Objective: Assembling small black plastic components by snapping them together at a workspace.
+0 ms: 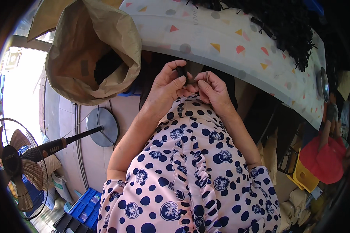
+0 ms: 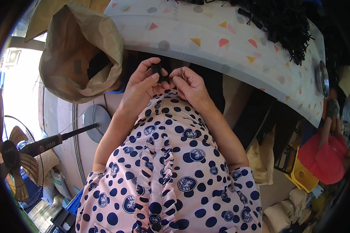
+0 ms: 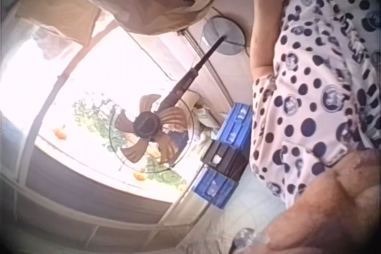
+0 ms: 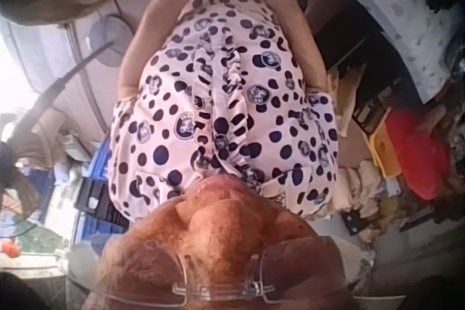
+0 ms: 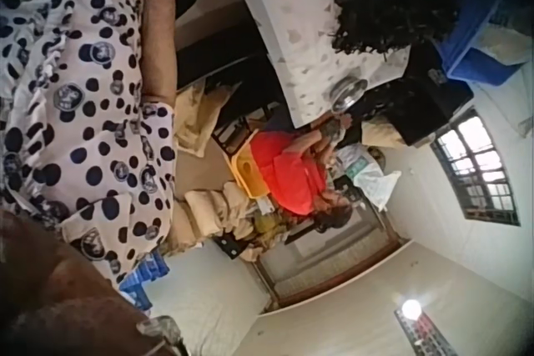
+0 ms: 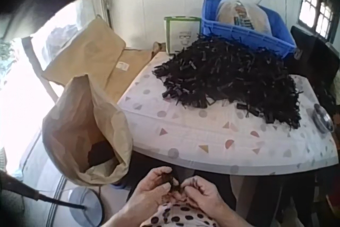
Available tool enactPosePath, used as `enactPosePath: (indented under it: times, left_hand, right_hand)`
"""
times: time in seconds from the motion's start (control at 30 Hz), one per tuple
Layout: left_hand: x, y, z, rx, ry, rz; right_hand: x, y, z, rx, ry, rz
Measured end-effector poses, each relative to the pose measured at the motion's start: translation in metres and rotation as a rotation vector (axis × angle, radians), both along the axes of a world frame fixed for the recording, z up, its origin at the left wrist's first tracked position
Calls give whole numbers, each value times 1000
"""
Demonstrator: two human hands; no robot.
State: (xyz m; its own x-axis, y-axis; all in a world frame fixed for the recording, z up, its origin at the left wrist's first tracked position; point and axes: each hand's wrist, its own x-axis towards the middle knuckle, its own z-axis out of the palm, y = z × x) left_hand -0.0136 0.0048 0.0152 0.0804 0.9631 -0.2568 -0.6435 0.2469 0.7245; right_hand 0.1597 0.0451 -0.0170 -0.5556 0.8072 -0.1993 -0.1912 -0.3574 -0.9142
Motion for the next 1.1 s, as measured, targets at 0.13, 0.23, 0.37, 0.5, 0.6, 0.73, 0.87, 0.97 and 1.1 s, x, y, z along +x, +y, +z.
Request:
enactPosePath:
  times: [0.13,0.23,0.37,0.5,0.6,0.73,0.87,0.97,1.1]
  left_hand:
    - [-3,-3,-7,8,-39,-69]
    - [-2,-8,-9,31,-33,-251]
    - [0,-13,-14,22,-70,-340]
    - [3,-16,-5,14,-87,-284]
    - [4,-11,-4,-43,104,-266]
    - [8,-9,-11,197,606,-218]
    - [7,-10,-15,260,656,-43]
    - [10,-12,-15,196,495,-5]
    - [13,-14,-19,192,459,31]
  right_hand:
    - [1,-1,-1,53,67,-29]
    - [0,4,4,-36,143,-26]
    - [2,4,7,-198,217,104]
    - [2,2,4,-188,216,74]
    - [0,7,6,-111,101,71]
    - [-10,7,0,93,-78,-33]
    - [-8,-4,26,-134,-12,-61]
    - [-12,-11,28,-91,-29,-3]
    - [-19,-12,29,-30,-41,25]
